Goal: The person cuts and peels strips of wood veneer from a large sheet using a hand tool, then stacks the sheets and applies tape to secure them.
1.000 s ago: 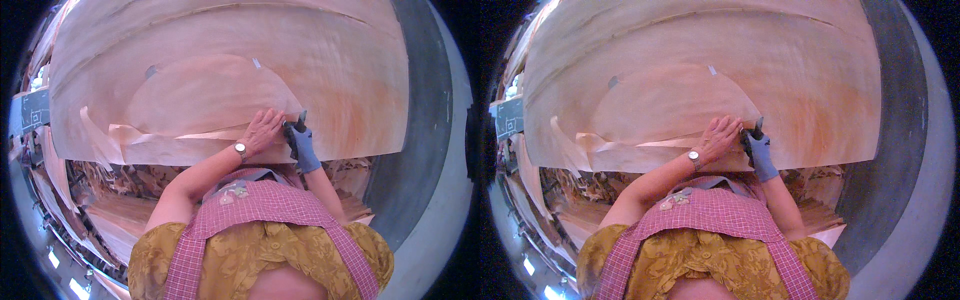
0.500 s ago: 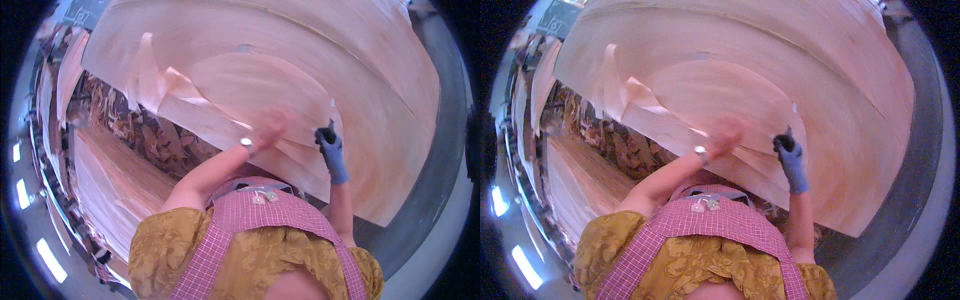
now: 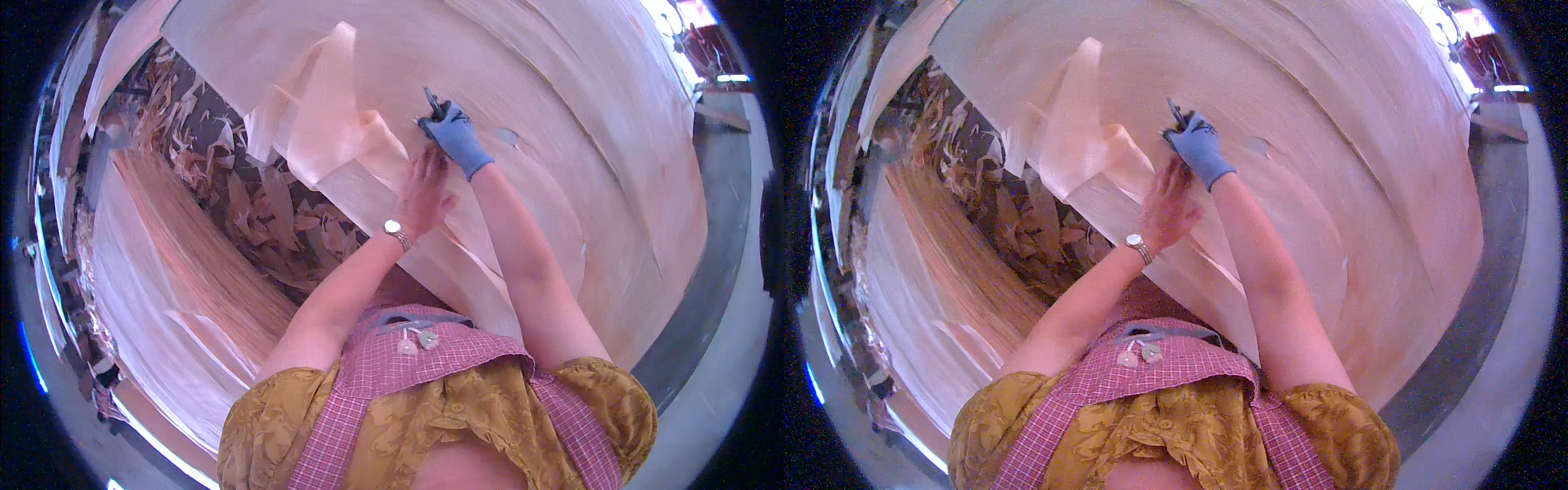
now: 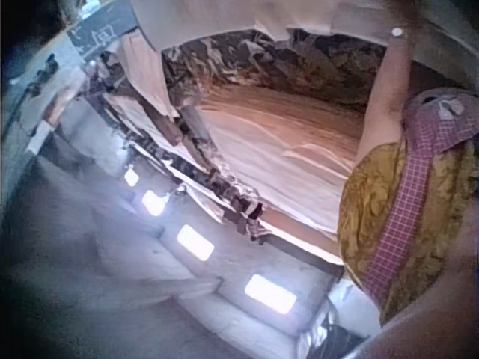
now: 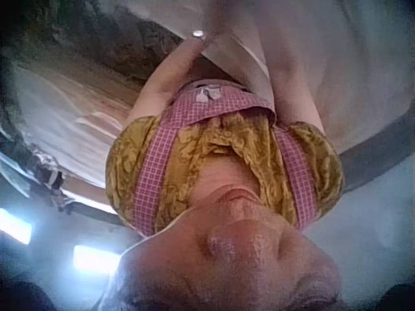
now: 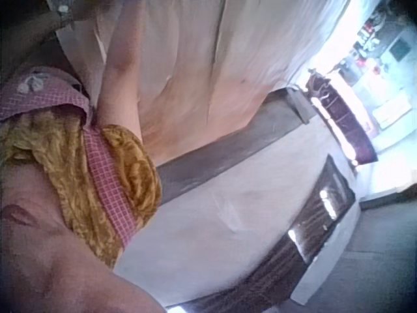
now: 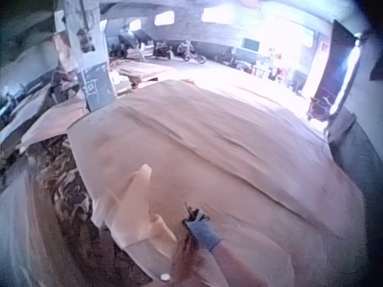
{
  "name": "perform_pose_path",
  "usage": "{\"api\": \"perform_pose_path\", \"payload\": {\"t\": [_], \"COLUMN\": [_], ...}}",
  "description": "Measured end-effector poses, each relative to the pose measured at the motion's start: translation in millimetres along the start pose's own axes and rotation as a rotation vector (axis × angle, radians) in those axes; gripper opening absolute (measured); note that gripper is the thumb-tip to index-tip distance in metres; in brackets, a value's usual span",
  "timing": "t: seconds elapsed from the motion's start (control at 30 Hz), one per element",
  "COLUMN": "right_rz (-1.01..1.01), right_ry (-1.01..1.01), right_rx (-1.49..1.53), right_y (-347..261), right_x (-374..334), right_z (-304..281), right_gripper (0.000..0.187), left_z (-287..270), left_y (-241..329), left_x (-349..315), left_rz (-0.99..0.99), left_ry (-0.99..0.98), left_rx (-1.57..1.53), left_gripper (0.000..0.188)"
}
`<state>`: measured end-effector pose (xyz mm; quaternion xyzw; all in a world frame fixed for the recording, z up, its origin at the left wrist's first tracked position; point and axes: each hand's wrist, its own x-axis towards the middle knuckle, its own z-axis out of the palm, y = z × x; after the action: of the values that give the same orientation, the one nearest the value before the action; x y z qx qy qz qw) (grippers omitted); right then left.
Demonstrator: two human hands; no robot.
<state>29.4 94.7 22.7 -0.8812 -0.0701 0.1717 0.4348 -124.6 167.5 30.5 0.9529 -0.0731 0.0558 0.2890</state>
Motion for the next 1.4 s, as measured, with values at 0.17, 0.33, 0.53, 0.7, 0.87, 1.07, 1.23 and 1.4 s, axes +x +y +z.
{"api": "perform_pose_path", "payload": {"t": [0.17,0.33,0.53,0.7,0.87,1.07,1.23,1.4], "right_rz": [0.005,-0.230,-0.267,-0.139,0.131,0.299,0.332,0.404], "right_ry": [0.013,0.046,0.083,-0.015,0.051,0.201,0.357,0.433], "right_rx": [-0.615,-0.410,-0.117,0.165,0.445,0.680,0.776,0.818], "right_y": [-17.5,-74.0,-96.3,-91.0,-33.4,53.0,100.5,120.5], "right_x": [-8.7,-17.1,-1.2,-10.7,-69.5,-153.4,-205.4,-230.3], "right_z": [-16.0,8.0,44.0,10.2,-61.4,-140.7,-172.6,-172.6], "right_gripper": [0.056,0.057,0.057,0.030,0.024,0.024,0.025,0.024], "left_z": [2.9,9.9,-81.0,-137.9,-227.5,-375.2,-322.6,-59.8], "left_y": [-17.1,-18.2,-76.7,-221.0,-228.0,-218.7,-22.6,69.4], "left_x": [-6.7,-9.0,-15.2,-5.2,34.6,127.7,266.1,258.5], "left_rz": [0.031,0.047,-0.013,-0.681,-0.724,-0.582,0.148,0.721], "left_ry": [-0.085,0.045,0.192,0.289,-0.435,0.092,0.523,0.345], "left_rx": [0.047,0.022,0.083,0.048,-0.523,-0.489,1.252,0.623], "left_gripper": [0.078,0.062,0.043,0.067,0.040,0.028,0.023,0.015]}}
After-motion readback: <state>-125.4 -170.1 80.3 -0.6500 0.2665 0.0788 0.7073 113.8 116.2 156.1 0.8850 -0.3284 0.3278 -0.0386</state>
